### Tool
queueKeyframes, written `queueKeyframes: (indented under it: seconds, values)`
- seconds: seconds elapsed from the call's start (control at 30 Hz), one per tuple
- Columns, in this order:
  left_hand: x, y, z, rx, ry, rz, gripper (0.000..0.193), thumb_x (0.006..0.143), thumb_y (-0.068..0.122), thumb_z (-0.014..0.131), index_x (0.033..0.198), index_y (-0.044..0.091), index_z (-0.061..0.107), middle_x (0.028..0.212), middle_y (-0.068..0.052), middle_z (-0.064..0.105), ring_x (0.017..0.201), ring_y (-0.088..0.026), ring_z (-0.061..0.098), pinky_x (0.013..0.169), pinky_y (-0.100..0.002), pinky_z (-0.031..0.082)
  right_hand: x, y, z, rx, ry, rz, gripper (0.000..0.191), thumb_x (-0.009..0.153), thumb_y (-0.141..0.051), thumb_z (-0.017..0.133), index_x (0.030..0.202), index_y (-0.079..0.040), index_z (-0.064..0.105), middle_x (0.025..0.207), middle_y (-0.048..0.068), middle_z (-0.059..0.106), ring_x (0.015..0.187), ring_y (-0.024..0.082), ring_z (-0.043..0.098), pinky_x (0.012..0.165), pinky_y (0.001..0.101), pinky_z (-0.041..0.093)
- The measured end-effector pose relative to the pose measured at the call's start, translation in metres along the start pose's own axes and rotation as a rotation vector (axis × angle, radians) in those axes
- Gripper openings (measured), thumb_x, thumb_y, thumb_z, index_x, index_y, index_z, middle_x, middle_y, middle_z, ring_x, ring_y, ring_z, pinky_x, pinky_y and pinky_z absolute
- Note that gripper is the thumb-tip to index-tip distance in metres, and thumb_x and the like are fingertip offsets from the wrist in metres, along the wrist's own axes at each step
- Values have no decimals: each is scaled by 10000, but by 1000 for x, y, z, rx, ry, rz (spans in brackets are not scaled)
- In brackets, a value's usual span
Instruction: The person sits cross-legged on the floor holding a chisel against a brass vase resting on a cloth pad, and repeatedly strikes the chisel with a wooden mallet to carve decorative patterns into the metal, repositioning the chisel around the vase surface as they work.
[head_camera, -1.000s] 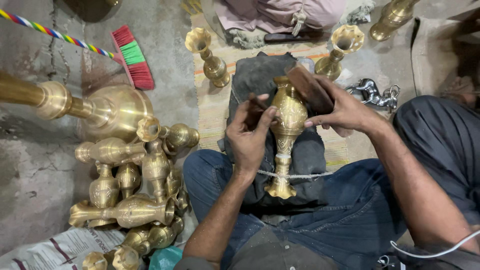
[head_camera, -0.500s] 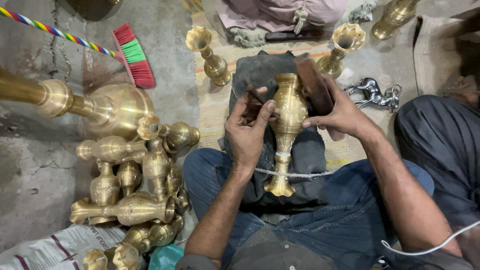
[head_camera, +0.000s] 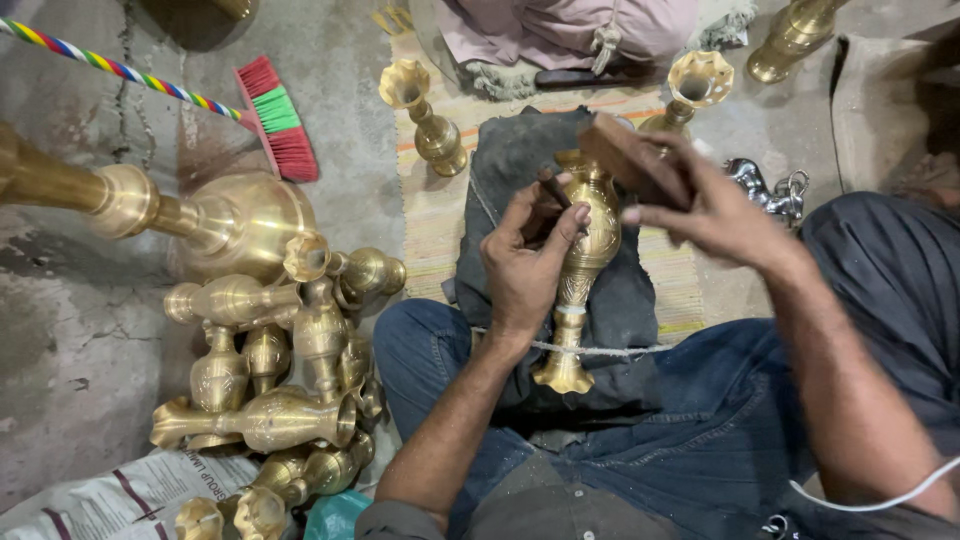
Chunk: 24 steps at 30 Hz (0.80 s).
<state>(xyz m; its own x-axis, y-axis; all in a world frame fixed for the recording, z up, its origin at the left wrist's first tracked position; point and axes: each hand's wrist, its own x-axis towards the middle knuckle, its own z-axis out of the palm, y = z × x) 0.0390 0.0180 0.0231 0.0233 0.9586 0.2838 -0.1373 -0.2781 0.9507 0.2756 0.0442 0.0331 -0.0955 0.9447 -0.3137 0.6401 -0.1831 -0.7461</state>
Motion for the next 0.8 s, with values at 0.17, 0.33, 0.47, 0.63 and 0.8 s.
queueKeyframes:
  seconds: [0.17, 0.33, 0.47, 0.63, 0.8]
  values:
    - [-3, 1, 5, 99, 47, 12, 293, 991, 110, 750, 1266, 43, 674, 959, -36, 786, 900, -91, 762, 798, -245, 643, -12, -36, -39, -633, 333, -519, 534, 916, -299, 714, 1380, -68, 582, 1178, 169, 691, 1007, 284, 698, 892, 433, 604]
    - [-3, -3, 6, 189, 101, 6, 230, 972, 156, 784, 1139, 38, 680, 883, -25, 787, 805, -79, 761, 695, -238, 626, -26, -98, -55, -1404, 509, -521, 436, 940, -362, 734, 1331, -195, 640, 1072, 27, 729, 920, 183, 717, 867, 377, 605]
    - [-6, -6, 8, 256, 153, 40, 283, 932, 193, 813, 1136, 42, 687, 836, -29, 752, 760, -89, 732, 672, -257, 600, -35, -136, -67, -1414, 485, -573, 339, 1006, -411, 715, 1242, -173, 668, 960, 15, 746, 892, 180, 728, 809, 368, 592]
    - [-7, -9, 4, 272, 129, 109, 274, 949, 223, 821, 1120, 64, 676, 854, -12, 755, 778, -94, 741, 703, -269, 610, -33, -139, -65, -1481, 545, -647, 435, 856, -378, 722, 1261, -236, 653, 974, -7, 762, 856, 146, 756, 798, 354, 605]
    - [-2, -8, 0, 199, 65, 38, 328, 954, 208, 797, 1223, 67, 675, 851, -4, 757, 787, -96, 755, 706, -268, 612, -33, -122, -69, -1386, 410, -533, 449, 951, -386, 718, 1350, -189, 663, 871, 42, 757, 759, 191, 755, 734, 362, 600]
